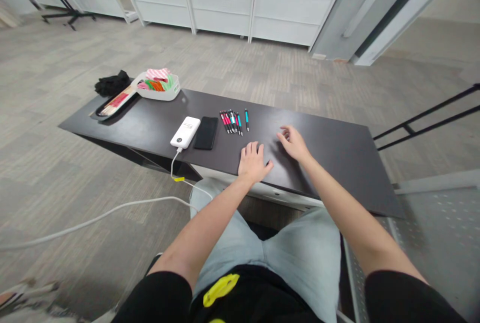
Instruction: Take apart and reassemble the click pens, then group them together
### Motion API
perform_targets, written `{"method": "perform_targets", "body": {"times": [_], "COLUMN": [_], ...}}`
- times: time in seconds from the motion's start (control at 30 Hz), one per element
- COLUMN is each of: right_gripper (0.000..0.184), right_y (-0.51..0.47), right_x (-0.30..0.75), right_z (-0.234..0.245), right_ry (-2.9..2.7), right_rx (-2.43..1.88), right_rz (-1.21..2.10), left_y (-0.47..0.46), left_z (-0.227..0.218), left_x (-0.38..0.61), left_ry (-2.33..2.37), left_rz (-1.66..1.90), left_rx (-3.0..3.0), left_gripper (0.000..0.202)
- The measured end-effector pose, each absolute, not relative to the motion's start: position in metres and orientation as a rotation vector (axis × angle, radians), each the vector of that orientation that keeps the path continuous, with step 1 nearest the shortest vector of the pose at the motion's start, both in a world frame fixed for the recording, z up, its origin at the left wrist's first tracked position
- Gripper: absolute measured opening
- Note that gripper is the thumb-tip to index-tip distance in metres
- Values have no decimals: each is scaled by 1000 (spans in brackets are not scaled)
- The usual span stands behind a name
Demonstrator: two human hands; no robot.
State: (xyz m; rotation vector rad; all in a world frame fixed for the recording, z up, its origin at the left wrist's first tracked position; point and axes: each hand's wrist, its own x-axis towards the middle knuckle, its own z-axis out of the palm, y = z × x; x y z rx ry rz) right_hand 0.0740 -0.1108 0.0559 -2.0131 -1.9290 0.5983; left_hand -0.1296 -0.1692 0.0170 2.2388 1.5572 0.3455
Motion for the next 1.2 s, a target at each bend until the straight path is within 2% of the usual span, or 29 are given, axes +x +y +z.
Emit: {"method": "perform_targets", "body": {"times": [0.13,0.3,0.57,0.77,0.97,1.2], "right_gripper": [66,75,72,67,58,53], "right_y": [-185,-214,-209,-208,-206,-205], "right_x": [144,161,154,158,160,163], "right_z": [45,40,40,33,20,10], "right_ry": [-1754,-1790,-1797,-1775,-1783,-1794], "right_rx": [-2194,-2273,-2254,-2237,-2123,-2063], "right_rz": [428,369,349,342,263,229], "left_y": [-169,-170,-112,-28,20,51], "left_z": [20,17,51,76,76,67], "left_x": [-130,-133,-153,-156,-146,-137], "left_ry": [1569,1609,1985,2015,1961,1962], "left_rz": [320,369,518,316,88,-2], "left_rx": [2228,2198,2067,2123,2199,2122], "left_gripper": [79,77,52,39,50,50]}}
